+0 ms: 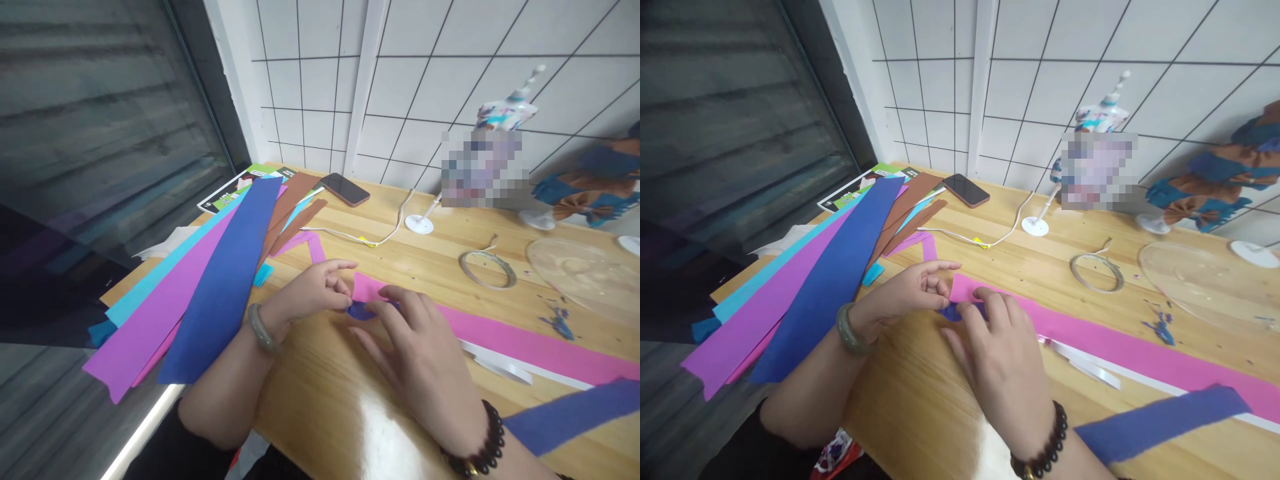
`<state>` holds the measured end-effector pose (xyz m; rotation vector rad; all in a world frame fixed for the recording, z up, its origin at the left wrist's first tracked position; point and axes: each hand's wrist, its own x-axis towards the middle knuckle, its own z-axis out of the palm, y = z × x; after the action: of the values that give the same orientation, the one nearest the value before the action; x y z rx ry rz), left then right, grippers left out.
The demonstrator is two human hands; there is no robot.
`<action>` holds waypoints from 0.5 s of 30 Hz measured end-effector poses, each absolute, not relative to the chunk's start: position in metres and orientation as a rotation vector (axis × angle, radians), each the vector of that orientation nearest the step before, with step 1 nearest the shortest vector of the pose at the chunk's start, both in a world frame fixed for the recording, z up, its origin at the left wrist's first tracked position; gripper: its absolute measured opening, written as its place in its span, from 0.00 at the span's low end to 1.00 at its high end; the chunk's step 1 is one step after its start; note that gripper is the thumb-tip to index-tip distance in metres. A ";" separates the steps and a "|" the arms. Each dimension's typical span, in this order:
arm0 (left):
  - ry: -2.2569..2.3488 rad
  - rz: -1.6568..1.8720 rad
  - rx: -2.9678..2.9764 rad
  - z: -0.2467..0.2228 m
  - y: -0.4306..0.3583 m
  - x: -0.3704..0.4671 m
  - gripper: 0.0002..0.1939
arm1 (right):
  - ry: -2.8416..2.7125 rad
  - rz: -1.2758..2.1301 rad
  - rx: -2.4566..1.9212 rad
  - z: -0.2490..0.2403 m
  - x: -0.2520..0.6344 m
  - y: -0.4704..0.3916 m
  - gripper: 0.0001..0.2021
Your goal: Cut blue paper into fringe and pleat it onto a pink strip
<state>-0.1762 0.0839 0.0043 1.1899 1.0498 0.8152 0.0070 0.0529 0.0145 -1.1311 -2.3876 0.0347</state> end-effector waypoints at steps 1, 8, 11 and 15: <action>1.044 0.822 1.182 0.004 0.084 -0.176 0.34 | -2.394 -0.027 -1.096 0.014 0.006 0.052 0.10; 1.020 0.784 1.147 0.003 0.082 -0.175 0.35 | -2.451 -0.199 -0.897 0.005 0.004 0.049 0.10; 1.003 0.771 1.133 0.003 0.082 -0.174 0.35 | -2.468 -0.197 -0.856 0.003 0.003 0.050 0.11; 0.970 0.768 1.094 0.002 0.082 -0.174 0.36 | -2.454 -0.170 -0.844 0.002 0.001 0.051 0.11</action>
<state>-0.1740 0.0823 0.0025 1.0937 0.9697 0.7684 0.0014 0.0508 0.0024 -0.8436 -2.4539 -0.1699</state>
